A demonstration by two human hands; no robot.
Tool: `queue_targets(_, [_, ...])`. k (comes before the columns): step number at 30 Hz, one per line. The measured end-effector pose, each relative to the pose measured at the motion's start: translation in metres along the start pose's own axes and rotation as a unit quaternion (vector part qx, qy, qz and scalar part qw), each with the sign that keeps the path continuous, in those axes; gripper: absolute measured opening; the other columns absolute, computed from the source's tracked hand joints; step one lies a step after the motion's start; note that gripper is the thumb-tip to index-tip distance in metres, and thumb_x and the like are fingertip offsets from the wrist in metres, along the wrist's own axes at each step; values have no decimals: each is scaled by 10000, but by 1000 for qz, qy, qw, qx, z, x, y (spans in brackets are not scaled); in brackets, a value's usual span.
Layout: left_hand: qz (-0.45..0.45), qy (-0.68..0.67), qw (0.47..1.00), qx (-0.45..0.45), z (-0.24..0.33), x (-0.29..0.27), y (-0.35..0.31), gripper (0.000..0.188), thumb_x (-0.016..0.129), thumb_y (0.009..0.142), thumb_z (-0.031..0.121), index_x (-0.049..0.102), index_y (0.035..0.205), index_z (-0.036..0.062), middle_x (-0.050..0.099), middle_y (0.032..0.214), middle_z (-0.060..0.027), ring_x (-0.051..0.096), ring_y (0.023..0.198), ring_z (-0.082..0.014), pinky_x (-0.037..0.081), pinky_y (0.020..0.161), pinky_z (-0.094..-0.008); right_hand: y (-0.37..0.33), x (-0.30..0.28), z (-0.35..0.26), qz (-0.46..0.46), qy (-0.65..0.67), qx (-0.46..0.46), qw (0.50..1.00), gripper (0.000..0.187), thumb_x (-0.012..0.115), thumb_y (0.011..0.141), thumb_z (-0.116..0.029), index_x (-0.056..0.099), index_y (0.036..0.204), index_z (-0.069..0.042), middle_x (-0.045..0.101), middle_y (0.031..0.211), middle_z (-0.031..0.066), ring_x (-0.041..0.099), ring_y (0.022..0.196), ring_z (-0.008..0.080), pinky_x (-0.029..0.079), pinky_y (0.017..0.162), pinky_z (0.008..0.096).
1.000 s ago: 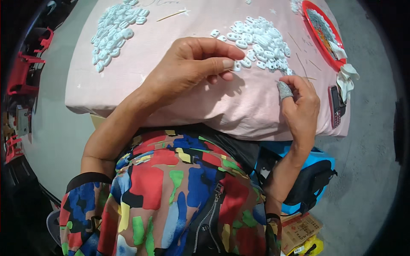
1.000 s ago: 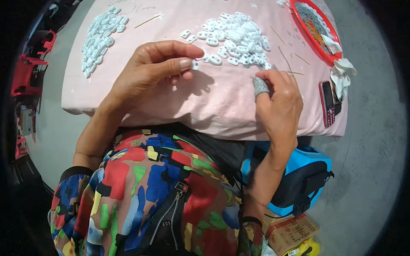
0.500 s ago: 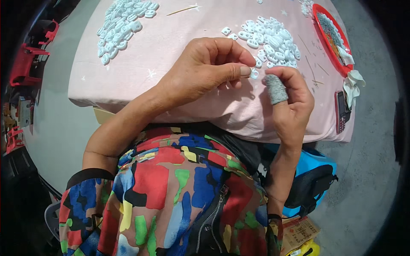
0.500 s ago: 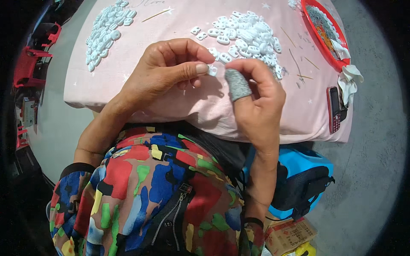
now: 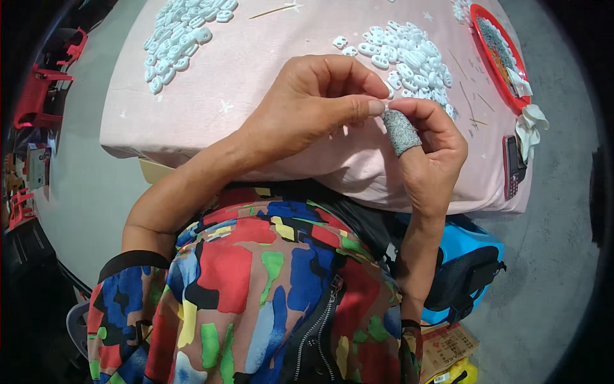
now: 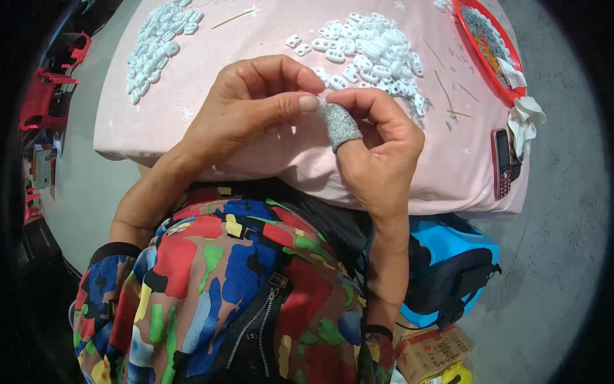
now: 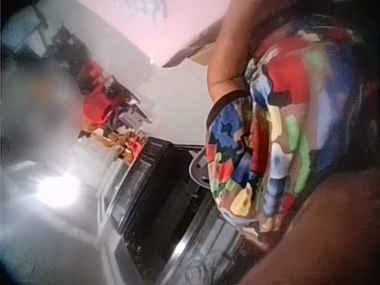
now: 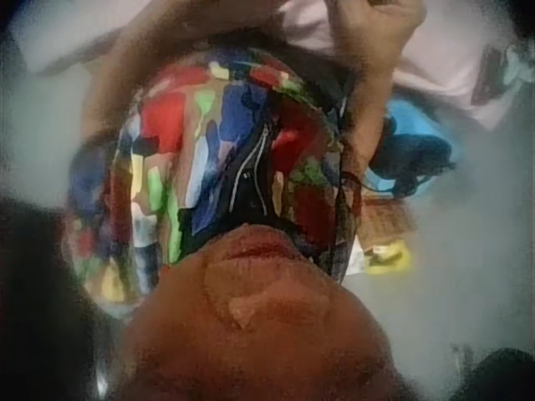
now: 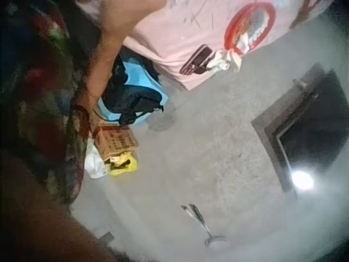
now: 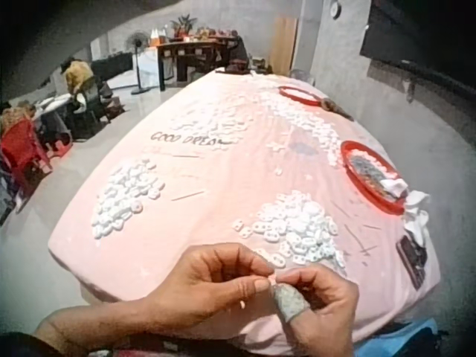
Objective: Assembling small white plastic components by inserting toothpicks and adding small red beads.
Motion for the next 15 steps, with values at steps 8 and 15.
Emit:
queue_targets(8, [34,-79,996,-31,-14,1,-2,214,678,892,54,671,1099,-1,690,887,-42,604,717,-52,477,609,-165,-4,-3,0,49,40,-21,998,140,653,864,58,665,1003,43,663,931,29,605,846,61,485,751,192])
queue_targets(15, [20,-41,998,-33,-7,2,-1,197,671,910,100,680,1085,8,676,859,-16,587,714,-37,461,598,-161,-5,-8,0,35,10,-7,999,155,621,888,47,669,1036,38,675,954,45,619,854,79,486,774,201])
Point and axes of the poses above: each hand's wrist, its own y-axis towards the middle knuckle, its own x-axis out of the palm, z = x × y, the point moved 10 cm from there along y, towards the middle knuckle
